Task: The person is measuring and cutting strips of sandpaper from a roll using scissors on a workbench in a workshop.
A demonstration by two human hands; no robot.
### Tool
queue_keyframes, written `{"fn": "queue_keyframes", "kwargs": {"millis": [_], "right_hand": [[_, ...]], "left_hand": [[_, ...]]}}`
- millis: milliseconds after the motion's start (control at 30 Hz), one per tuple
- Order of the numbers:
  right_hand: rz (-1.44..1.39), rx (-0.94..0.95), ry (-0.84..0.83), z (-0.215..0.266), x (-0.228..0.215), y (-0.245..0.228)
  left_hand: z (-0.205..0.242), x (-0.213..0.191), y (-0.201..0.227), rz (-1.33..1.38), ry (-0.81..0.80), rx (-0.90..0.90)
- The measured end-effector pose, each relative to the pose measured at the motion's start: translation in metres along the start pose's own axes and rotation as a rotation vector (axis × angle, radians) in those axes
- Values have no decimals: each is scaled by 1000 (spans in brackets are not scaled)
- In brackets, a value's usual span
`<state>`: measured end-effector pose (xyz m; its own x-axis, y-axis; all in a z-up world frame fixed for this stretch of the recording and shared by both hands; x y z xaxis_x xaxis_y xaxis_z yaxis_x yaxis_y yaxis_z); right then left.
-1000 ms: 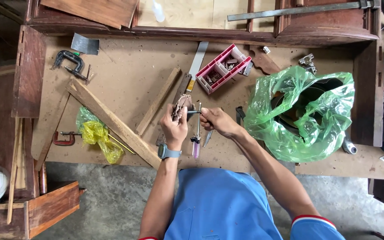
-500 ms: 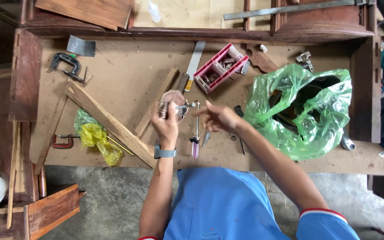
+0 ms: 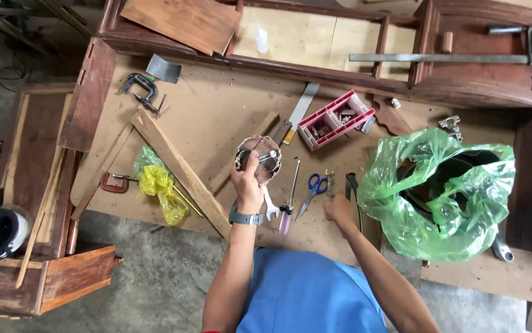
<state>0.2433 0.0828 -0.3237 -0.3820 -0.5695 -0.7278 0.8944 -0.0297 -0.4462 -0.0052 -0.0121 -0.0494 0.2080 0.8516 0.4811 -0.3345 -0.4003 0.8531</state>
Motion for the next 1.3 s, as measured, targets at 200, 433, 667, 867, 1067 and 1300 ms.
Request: {"fn": "queue_keyframes", "kwargs": {"millis": [200, 433, 667, 867, 1067, 1300], "right_hand": [[-1110, -299, 14, 97, -154, -139], [-1388, -453, -567, 138, -186, -199], [-1211, -689, -330, 144, -193, -232], [-535, -601, 87, 156, -203, -239], [-785, -700, -153, 156, -186, -254], [-914, -671, -308, 174, -195, -268]], "left_hand": [[-16, -14, 2, -277, -90, 332], [-8, 5, 25, -378, -91, 541], [-2, 17, 60, -460, -76, 818], [-2, 11, 61, -515, -79, 939], [8, 23, 73, -588, -91, 1038], [6, 22, 62, -634, -101, 1079]]}}
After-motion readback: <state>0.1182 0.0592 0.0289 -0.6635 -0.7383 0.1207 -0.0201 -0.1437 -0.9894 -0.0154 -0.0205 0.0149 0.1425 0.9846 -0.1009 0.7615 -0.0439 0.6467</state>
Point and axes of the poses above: each hand's wrist, its own z-axis away from the middle knuckle, its own x-axis out of the palm, y = z × x, the point moved 6 cm from there along -z, towards the middle knuckle, and after that the axes turned 8 degrees about z, right-handed, at the moved point
